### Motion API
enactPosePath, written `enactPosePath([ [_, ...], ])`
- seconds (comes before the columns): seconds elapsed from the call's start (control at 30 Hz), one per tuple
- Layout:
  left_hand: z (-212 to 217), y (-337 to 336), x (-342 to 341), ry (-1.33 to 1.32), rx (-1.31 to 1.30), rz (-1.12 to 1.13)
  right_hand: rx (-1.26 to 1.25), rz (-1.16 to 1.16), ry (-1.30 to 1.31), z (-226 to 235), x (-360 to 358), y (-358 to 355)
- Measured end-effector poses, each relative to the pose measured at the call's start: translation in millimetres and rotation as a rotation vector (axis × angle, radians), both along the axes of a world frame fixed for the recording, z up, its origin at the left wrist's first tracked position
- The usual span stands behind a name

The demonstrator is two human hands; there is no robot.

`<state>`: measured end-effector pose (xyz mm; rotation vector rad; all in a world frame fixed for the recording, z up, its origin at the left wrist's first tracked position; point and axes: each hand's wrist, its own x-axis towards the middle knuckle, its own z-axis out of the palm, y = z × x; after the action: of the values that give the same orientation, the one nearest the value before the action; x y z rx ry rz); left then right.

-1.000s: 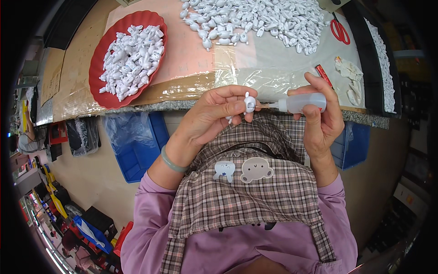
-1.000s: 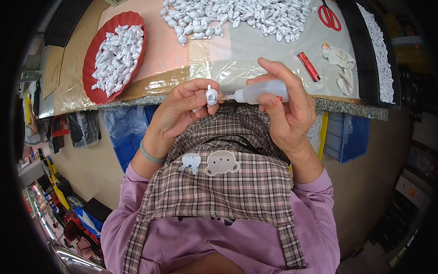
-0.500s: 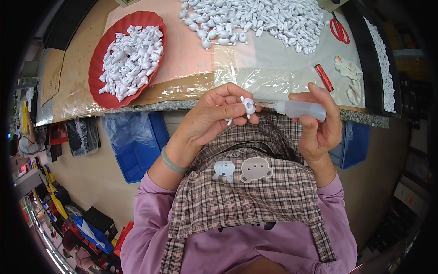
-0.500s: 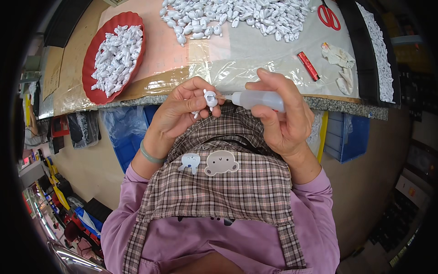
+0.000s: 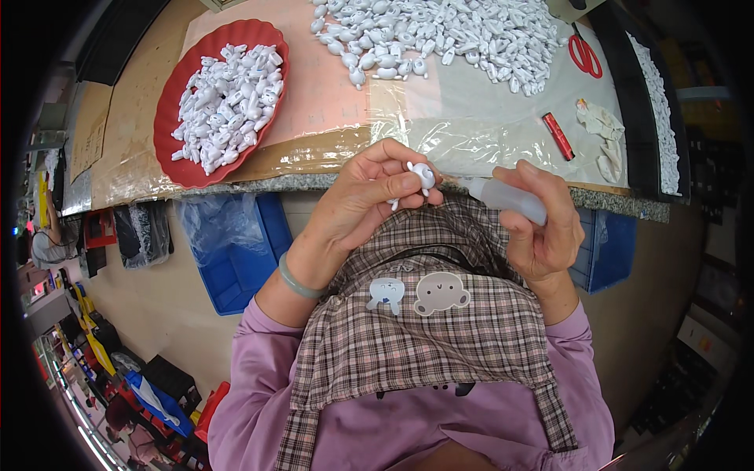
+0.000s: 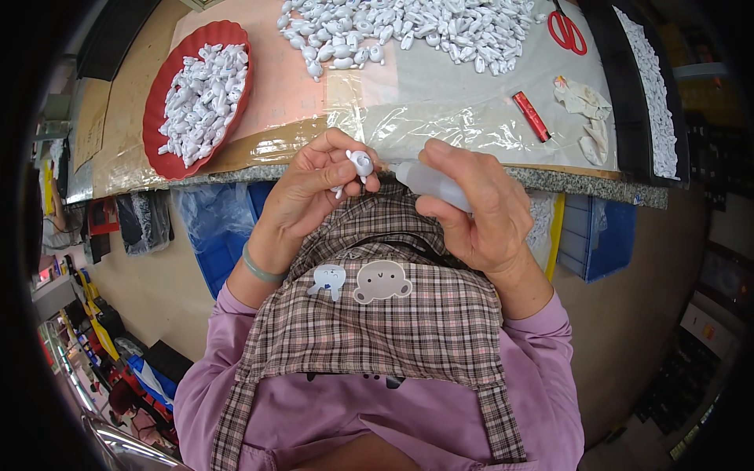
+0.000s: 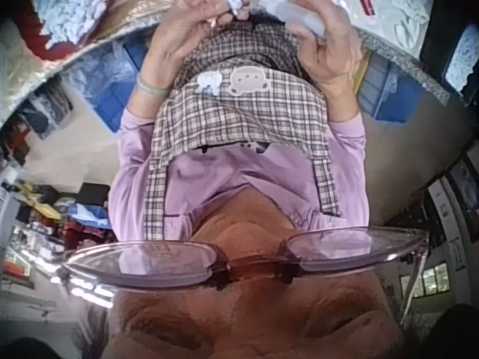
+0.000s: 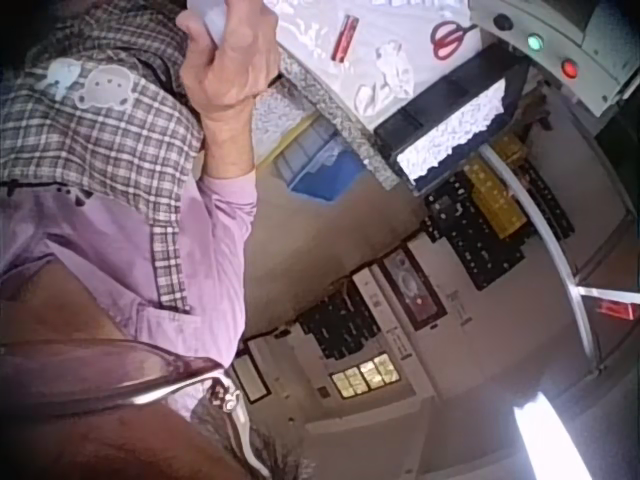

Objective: Assembling small plastic components by inserting nozzle tips into small plastic bottle bodies at a factory workbench.

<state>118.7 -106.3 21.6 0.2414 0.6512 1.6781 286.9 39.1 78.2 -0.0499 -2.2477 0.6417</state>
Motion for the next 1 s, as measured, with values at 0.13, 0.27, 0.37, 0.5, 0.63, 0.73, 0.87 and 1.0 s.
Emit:
enactPosePath([
  [0.13,-0.6,0.2,0.0,0.006,0.011,0.012,0.003,0.001,-0.004,0.3,0.5,-1.0],
  [0.27,0.5,0.1,-0.3,0.051,-0.025,0.03,0.001,-0.002,-0.031,1.7,0.8,-0.9],
  [0.37,0.6,0.3,-0.1,0.056,-0.038,0.035,-0.026,-0.006,-0.019,-0.1,-1.2,0.0],
  [0.5,1.3,0.6,-0.5,0.051,-0.042,0.042,-0.087,0.0,0.012,-6.4,-2.4,2.6],
  [0.63,-1.5,1.1,-3.9,0.024,-0.013,0.019,-0.49,-0.022,-0.009,-14.8,0.6,6.1],
  [0.73,0.4,2.4,-3.6,0.036,-0.033,0.013,-0.831,0.001,0.076,-23.4,-5.8,17.0],
  [0.87,1.4,2.9,-3.8,0.027,-0.056,0.009,-1.093,-0.037,0.113,-26.5,-9.0,31.6],
  [1.0,2.5,0.2,-3.8,-0.01,-0.056,0.002,-1.293,-0.046,0.085,-32.2,-4.9,48.0],
])
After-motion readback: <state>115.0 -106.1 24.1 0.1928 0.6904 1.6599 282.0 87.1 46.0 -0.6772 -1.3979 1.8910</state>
